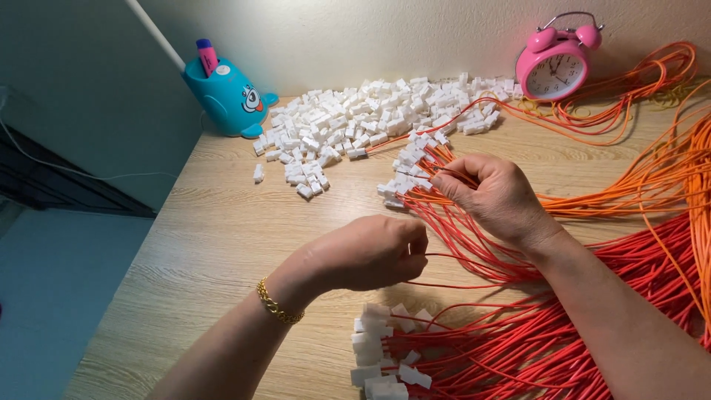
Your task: The person repeatedly picks up white plastic connectors and orange wires from a wooden desk, then inserts the wire ends into the connectors. The person handles the wires and connectors by hand, organizing them into bundles as the task progresses.
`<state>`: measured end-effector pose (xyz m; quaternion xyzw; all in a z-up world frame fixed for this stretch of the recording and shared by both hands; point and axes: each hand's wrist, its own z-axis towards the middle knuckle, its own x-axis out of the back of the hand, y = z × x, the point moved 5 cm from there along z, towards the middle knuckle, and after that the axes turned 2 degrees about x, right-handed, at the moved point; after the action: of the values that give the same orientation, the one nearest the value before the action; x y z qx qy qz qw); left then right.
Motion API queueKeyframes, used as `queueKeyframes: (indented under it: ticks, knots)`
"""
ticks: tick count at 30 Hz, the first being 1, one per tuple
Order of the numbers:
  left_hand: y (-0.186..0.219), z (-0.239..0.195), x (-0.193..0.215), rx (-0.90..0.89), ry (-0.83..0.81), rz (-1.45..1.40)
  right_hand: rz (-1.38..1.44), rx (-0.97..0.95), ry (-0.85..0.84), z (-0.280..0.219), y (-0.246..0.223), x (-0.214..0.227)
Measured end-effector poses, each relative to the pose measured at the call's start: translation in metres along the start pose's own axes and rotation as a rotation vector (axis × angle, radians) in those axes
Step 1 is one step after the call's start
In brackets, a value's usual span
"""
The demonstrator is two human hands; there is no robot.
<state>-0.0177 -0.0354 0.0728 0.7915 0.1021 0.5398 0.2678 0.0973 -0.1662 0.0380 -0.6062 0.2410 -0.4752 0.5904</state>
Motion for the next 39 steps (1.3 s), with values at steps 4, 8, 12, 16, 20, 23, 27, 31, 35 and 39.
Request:
queueKeyframes:
  ticks: [4,8,12,16,20,23,27,31,35,39]
  knots:
    - [-0.004,-0.003,0.023,0.037,0.072,-0.014,-0.041,0.027,0.018,0.002,0.002,0.0]
    - [-0.046,0.015,0.012,0.087,0.102,0.053,0.022,-0.006,0.032,0.002,0.006,0.001]
    - [-0.069,0.025,-0.011,0.089,0.205,0.192,0.021,-0.033,0.039,-0.001,0.001,0.0]
    - [-0.066,0.011,0.006,0.118,0.29,0.124,0.006,-0.028,0.04,-0.002,0.002,0.0]
    - [-0.09,0.018,0.003,0.089,0.403,-0.422,-0.008,-0.038,0.04,0.002,0.008,0.0]
    - [-0.111,0.037,-0.007,0.031,0.446,-0.899,-0.016,-0.038,0.033,0.003,0.01,0.0]
    - [-0.102,0.041,-0.005,-0.057,0.419,-1.344,0.004,-0.046,0.034,0.001,0.005,0.0]
    - [-0.095,0.038,-0.006,-0.054,0.395,-1.526,-0.013,-0.043,0.033,0.001,0.004,0.0]
    - [-0.102,0.044,-0.013,-0.049,0.386,-1.605,-0.068,-0.007,0.054,-0.002,-0.004,-0.003]
    - [-0.106,0.05,-0.016,-0.061,0.391,-1.631,-0.096,0.027,0.084,-0.004,-0.008,0.0]
